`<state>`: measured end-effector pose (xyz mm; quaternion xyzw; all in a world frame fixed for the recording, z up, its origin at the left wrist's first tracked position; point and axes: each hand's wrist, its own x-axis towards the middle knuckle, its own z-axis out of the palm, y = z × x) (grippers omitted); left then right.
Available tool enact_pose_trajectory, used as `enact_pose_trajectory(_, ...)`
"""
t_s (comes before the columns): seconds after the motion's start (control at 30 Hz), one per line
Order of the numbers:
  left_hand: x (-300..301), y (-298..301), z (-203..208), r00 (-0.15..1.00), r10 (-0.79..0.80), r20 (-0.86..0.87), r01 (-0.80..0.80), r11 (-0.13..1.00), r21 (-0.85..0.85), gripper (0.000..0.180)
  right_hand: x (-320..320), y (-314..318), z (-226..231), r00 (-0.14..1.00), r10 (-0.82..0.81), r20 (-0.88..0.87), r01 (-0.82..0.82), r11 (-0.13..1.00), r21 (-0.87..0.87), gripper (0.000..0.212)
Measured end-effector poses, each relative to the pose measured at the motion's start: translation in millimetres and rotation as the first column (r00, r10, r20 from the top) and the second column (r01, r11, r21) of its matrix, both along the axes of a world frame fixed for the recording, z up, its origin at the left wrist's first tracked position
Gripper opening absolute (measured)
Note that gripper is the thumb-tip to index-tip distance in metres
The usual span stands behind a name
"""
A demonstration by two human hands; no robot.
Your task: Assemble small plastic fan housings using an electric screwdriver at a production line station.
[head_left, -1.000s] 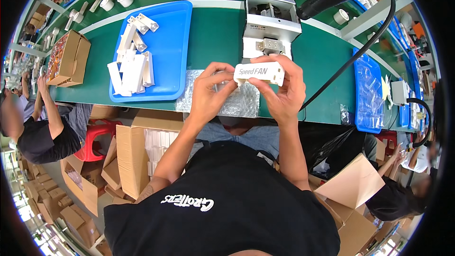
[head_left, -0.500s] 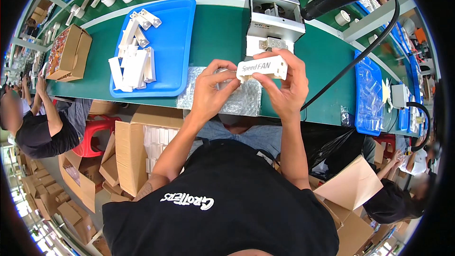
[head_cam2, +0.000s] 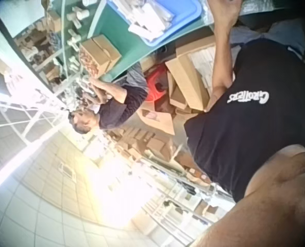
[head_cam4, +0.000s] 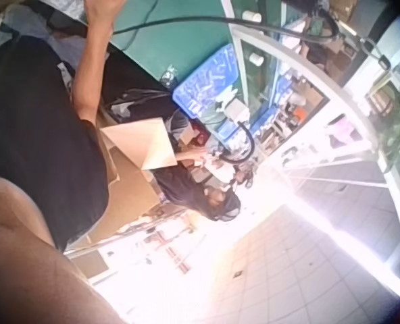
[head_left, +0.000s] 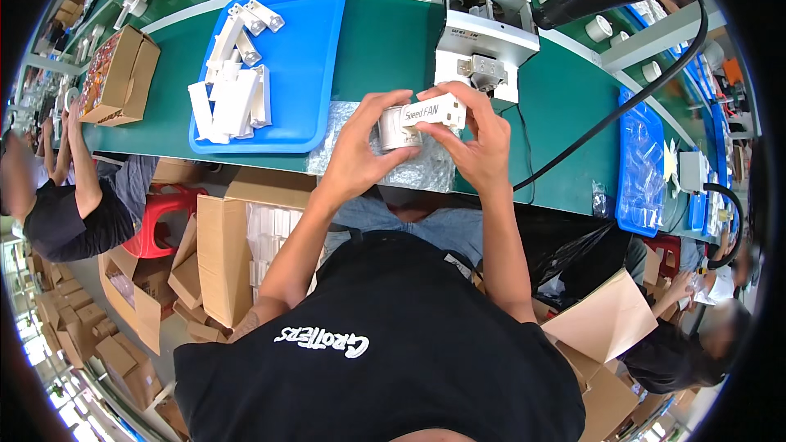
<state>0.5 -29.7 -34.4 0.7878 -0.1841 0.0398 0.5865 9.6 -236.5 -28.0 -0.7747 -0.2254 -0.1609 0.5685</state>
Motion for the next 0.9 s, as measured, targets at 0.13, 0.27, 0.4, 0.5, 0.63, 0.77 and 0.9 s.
enact_pose_trajectory(0.13,2,4,-6,0.998,-0.054,0.034,0.055,0.998,-0.011,0.068,2,-3,0,0.980,0.048,0.192,-0.031,0.995,-0.091,0.053)
enact_pose_trajectory(0.27,3,7,-12,0.996,-0.084,0.042,0.086,0.995,-0.059,0.065,2,-4,9,0.973,0.105,0.205,-0.076,0.986,-0.148,0.052)
enact_pose_trajectory(0.4,0,7,-8,0.999,-0.052,0.013,0.053,0.997,-0.056,0.061,3,1,23,0.979,0.133,0.156,-0.111,0.984,-0.138,0.058)
enact_pose_trajectory(0.5,0,8,-8,1.000,0.007,0.008,-0.007,1.000,-0.016,0.058,-1,-3,40,0.986,0.161,-0.050,-0.162,0.987,-0.022,0.055)
enact_pose_trajectory(0.63,3,0,-6,0.997,0.002,0.083,-0.005,0.999,0.036,0.056,10,-42,64,0.776,-0.534,0.336,0.393,0.826,0.405,0.051)
enact_pose_trajectory(0.77,-3,-6,0,0.996,-0.032,0.081,0.025,0.996,0.081,0.056,84,-71,114,0.706,-0.570,0.421,0.454,0.820,0.349,0.050)
enact_pose_trajectory(0.9,-4,-13,-8,0.990,-0.121,0.065,0.118,0.992,0.053,0.058,82,-67,147,0.954,-0.297,0.024,0.198,0.693,0.694,0.049)
